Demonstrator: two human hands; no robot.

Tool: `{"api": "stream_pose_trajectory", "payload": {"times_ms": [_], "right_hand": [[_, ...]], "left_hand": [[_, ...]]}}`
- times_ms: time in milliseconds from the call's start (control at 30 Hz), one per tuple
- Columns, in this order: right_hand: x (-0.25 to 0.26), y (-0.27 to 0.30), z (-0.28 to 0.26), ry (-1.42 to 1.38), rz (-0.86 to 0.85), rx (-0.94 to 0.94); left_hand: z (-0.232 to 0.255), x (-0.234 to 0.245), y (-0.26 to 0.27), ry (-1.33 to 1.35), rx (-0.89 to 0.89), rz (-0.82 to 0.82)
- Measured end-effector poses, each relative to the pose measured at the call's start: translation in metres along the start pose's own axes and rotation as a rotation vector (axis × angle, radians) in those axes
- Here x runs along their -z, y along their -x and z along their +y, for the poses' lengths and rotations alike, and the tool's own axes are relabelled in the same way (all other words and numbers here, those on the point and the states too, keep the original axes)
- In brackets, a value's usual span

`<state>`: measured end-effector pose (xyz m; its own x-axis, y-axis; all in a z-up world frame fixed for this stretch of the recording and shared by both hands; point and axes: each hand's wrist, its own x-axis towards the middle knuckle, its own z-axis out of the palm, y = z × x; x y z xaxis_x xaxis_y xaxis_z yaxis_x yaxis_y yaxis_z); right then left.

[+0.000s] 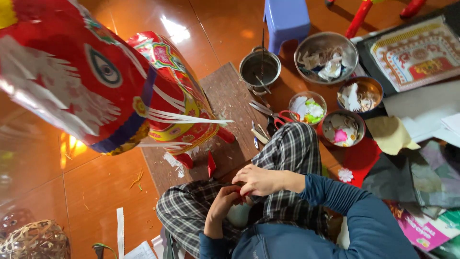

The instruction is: Assembling and decorating a traditional paper lantern by folding paper and gluing components.

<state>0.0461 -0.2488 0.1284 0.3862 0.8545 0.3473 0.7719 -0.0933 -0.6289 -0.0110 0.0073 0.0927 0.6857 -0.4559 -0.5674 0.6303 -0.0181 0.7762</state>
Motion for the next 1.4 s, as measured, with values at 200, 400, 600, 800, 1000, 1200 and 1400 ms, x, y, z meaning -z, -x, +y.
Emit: {"api": "stream_pose_trajectory", "payload": {"times_ms": [200, 400, 600, 800, 1000, 1200, 1400], "right_hand": [[-0.007, 0.005, 0.01, 0.162, 0.346, 0.137], [-0.009, 0.023, 0.006, 0.189, 0.475, 0.049], [-0.027, 0.04, 0.044, 0.173, 0.847, -0.126], [0.01, 0.139, 0.071, 0.158, 1.147, -0.69], [0.02, 0.218, 0.069, 0.357, 1.21, -0.966], [0.011, 0.27, 0.076, 0.35, 1.221, -1.15], [0.038, 0.287, 0.088, 0.384, 1.157, -1.181]], "left_hand": [[-0.021, 0.007, -0.005, 0.099, -0.03, 0.116], [-0.063, 0.039, -0.013, 0.183, 0.004, 0.124], [-0.077, 0.059, -0.027, 0.218, -0.072, 0.18], [-0.078, 0.064, -0.037, 0.218, -0.085, 0.328], [-0.079, 0.064, -0.046, 0.119, 0.026, 0.416], [-0.066, 0.055, -0.047, 0.076, 0.083, 0.45], [-0.06, 0.052, -0.046, 0.069, 0.086, 0.45]]}}
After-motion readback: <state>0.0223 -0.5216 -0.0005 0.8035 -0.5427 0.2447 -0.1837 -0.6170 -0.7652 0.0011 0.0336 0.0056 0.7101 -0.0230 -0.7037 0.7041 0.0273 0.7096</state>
